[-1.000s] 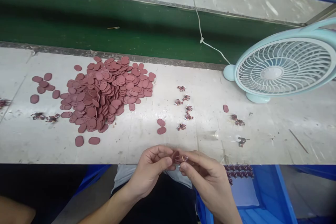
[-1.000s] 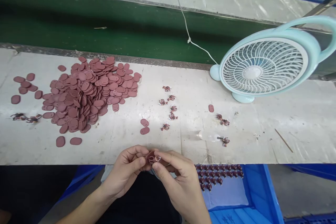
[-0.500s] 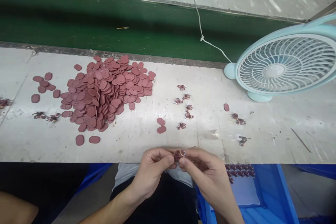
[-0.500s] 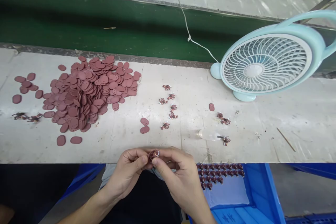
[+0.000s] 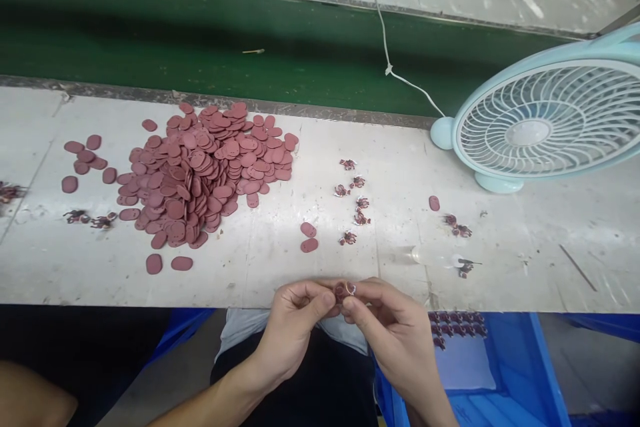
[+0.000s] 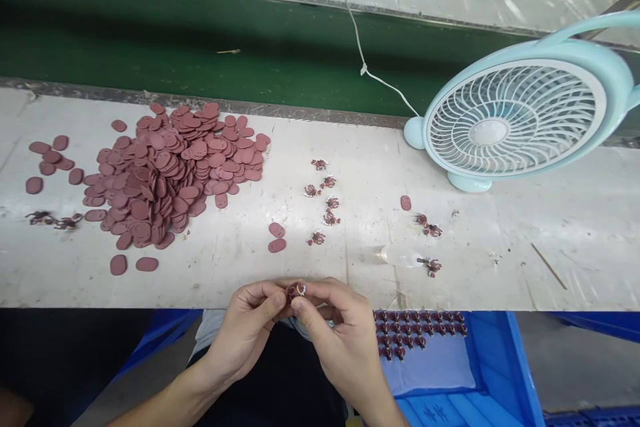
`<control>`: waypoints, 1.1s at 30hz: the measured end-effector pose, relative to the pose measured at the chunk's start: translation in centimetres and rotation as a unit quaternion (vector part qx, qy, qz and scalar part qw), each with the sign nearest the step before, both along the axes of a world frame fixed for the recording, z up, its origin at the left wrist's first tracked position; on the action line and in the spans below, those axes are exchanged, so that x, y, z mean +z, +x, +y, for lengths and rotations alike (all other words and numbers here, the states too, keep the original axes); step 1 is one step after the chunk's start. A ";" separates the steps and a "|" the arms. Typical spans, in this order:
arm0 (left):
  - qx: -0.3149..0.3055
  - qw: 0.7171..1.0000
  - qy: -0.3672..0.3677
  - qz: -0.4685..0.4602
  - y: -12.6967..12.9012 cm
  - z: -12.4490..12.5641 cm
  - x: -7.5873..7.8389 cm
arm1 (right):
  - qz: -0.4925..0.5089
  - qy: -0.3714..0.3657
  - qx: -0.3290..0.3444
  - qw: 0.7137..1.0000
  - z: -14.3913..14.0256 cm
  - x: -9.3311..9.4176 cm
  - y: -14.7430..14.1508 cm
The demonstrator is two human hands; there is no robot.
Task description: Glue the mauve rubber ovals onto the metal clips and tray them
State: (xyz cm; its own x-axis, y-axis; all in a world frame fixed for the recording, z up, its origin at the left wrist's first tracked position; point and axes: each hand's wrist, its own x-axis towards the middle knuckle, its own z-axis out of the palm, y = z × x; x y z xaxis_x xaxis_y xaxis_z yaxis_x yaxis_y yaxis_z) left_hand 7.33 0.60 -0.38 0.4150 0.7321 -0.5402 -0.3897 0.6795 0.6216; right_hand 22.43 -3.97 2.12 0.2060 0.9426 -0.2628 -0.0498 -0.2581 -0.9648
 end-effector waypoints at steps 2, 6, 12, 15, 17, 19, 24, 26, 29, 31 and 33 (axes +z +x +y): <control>-0.002 1.000 0.004 0.001 0.2 -0.1 -0.2 | 0.011 -0.005 -0.007 1.000 0.1 -0.3 0.0; 0.012 1.000 0.024 0.012 0.9 -0.5 -0.7 | 0.048 -0.028 -0.034 0.998 0.4 -0.9 -0.1; -0.032 0.960 0.228 0.158 -0.2 1.3 -0.9 | 0.125 -0.026 -0.158 0.979 -2.4 -3.0 1.6; -0.082 0.830 0.419 0.358 -1.9 4.0 -1.3 | 0.120 -0.007 -0.280 0.953 -6.0 -4.0 4.6; -0.131 0.735 0.494 0.445 -2.7 5.7 -1.7 | 0.056 -0.004 -0.370 0.927 -8.9 -4.7 7.2; -0.174 0.659 0.535 0.499 -2.8 6.9 -1.9 | -0.037 -0.013 -0.442 0.896 -12.2 -5.9 10.0; -0.251 0.616 0.476 0.575 -2.1 8.0 -1.1 | -0.190 -0.125 -0.494 0.839 -21.2 -11.6 16.0; -0.282 0.642 0.424 0.573 -2.0 8.1 -0.5 | -0.225 -0.198 -0.463 0.834 -24.3 -14.5 17.0; -0.282 0.679 0.409 0.540 -2.1 7.8 -0.1 | -0.258 -0.291 -0.380 0.839 -27.5 -18.5 16.8; -0.251 0.718 0.423 0.492 -2.3 7.4 -0.2 | -0.273 -0.327 -0.327 0.843 -28.6 -20.6 16.1; -0.207 0.778 0.430 0.409 -2.4 6.9 -0.2 | -0.289 -0.347 -0.286 0.845 -29.1 -22.3 15.6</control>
